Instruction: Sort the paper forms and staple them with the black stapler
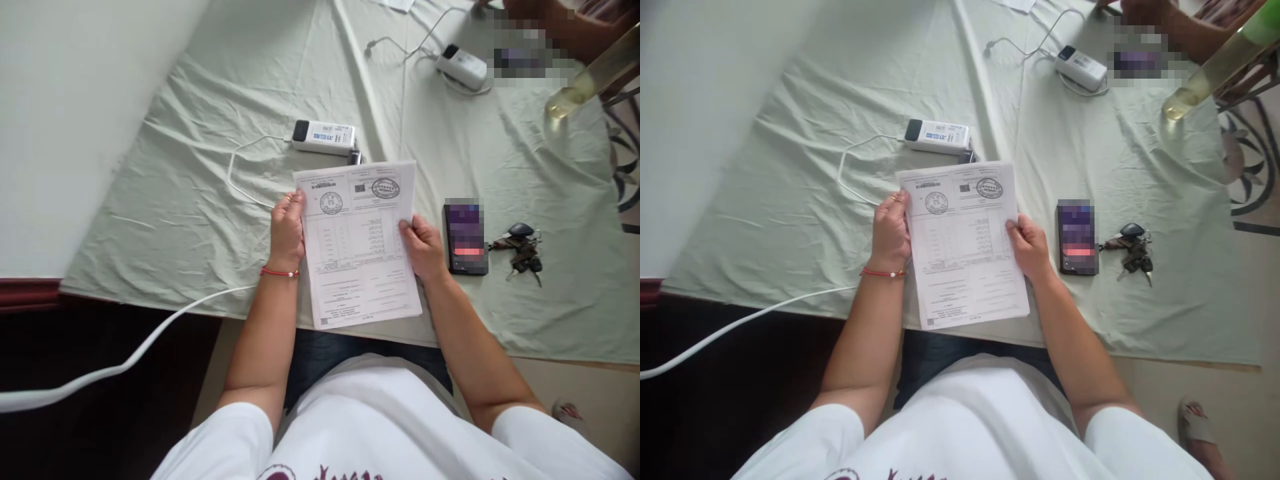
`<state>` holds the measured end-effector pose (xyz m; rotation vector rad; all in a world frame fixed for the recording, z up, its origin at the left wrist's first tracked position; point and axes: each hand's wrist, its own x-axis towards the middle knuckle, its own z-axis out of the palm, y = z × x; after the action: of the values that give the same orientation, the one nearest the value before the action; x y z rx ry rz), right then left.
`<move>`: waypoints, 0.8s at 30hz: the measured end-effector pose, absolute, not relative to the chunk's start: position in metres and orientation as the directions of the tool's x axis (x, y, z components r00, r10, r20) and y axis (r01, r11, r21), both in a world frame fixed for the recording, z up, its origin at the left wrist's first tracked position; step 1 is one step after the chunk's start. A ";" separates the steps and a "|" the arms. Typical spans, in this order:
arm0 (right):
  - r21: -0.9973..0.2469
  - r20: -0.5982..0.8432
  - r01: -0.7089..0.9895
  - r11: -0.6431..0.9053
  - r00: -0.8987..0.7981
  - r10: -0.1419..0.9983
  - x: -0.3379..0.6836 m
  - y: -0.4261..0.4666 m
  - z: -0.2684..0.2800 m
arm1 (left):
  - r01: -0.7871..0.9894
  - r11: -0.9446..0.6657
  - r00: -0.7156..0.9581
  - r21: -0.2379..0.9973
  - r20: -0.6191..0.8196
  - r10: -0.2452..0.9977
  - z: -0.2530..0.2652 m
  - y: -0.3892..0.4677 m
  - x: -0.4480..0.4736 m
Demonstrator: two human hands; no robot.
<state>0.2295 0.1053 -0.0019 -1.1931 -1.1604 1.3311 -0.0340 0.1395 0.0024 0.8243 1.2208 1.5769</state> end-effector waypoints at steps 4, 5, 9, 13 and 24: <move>-0.991 -0.081 -0.105 -0.080 0.010 0.997 0.232 0.101 -0.002 | -0.308 0.022 -0.222 0.951 -0.095 0.970 0.014 0.132 -0.029; -0.989 -0.091 -0.120 -0.088 0.016 0.996 0.232 0.101 -0.002 | -0.307 0.050 -0.202 0.950 -0.117 0.972 0.015 0.131 -0.028; -0.989 -0.077 -0.130 -0.068 0.066 0.995 0.230 0.103 -0.002 | -0.283 0.098 -0.175 0.954 -0.152 0.973 0.011 0.129 -0.029; -0.998 0.038 -0.033 0.048 0.244 0.969 0.233 0.105 -0.001 | -0.284 0.097 -0.238 0.954 -0.169 0.957 0.010 0.128 -0.027; -0.942 0.164 0.333 0.053 0.314 0.935 0.245 0.107 -0.002 | -0.213 0.078 -0.251 0.974 -0.131 0.959 0.008 0.127 -0.029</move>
<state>0.2453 0.1066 -0.0022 -1.4962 -1.2195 0.6977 -0.0287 0.1271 0.0079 0.8425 1.2923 1.4074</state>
